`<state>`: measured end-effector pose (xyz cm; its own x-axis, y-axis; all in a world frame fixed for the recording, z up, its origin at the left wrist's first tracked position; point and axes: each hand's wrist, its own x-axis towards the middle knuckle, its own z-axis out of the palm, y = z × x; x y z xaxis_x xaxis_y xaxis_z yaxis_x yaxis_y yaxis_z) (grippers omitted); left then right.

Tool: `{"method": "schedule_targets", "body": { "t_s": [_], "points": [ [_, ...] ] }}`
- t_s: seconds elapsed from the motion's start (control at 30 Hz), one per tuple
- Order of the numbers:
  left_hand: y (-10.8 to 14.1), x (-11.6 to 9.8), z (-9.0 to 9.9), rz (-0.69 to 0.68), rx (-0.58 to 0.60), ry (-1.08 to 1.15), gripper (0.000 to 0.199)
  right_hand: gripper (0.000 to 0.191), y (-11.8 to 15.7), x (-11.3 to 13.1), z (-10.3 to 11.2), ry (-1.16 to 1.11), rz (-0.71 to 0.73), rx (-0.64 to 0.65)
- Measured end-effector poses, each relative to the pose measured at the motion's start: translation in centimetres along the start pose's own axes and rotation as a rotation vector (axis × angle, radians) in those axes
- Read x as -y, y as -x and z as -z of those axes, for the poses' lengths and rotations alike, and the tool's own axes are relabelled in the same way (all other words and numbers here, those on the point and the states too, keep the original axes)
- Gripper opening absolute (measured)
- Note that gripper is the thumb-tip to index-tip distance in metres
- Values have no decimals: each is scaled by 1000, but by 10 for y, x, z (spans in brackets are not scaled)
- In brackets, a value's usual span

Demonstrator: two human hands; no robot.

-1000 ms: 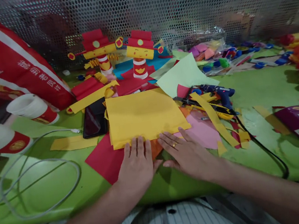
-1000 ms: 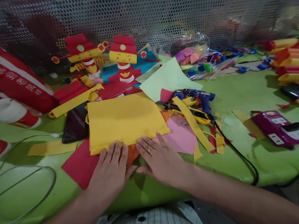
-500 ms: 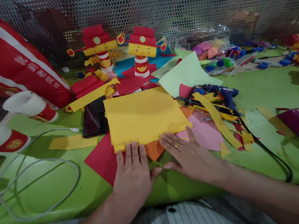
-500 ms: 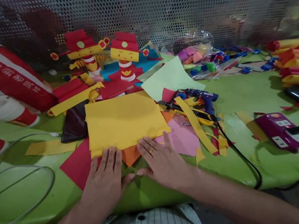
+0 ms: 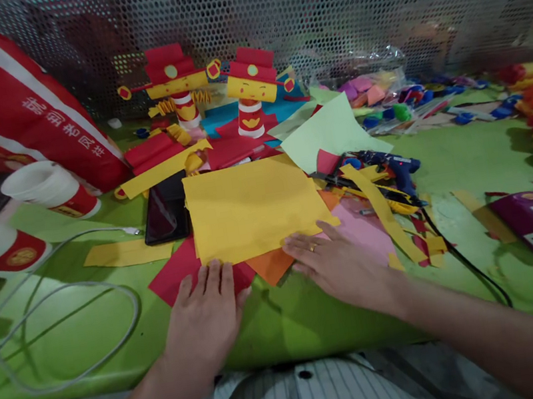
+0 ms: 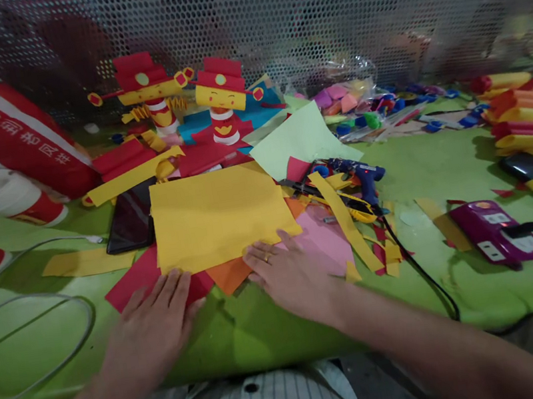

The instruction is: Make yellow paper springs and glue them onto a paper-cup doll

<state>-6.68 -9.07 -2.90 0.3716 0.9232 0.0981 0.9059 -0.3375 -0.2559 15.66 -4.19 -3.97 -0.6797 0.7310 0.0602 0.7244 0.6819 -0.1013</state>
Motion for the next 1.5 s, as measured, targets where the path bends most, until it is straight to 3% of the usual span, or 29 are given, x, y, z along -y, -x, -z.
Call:
{"method": "schedule_targets", "body": {
  "t_s": [0.17, 0.37, 0.67, 0.83, 1.2, 1.5],
  "points": [
    [-27, -1, 23, -21, 206, 7, 30, 28, -12, -28, 7, 90, 125, -13],
    [-57, -3, 31, -129, 292, 93, 22, 28, -18, -42, 9, 148, 229, -8],
    [-82, 21, 18, -171, 423, 338, 25, 25, -27, -45, 3, -92, 40, -120],
    [-88, 26, 9, -59, 470, 405, 28, 22, -32, -47, 1, -178, -92, -115],
    [-84, 15, -1, 65, 397, 227, 30, 20, -37, -43, -6, -68, -246, -54],
    [-79, 12, -5, -3, 278, 182, 25, 19, -37, -41, -5, 9, -262, -74]
  ]
}}
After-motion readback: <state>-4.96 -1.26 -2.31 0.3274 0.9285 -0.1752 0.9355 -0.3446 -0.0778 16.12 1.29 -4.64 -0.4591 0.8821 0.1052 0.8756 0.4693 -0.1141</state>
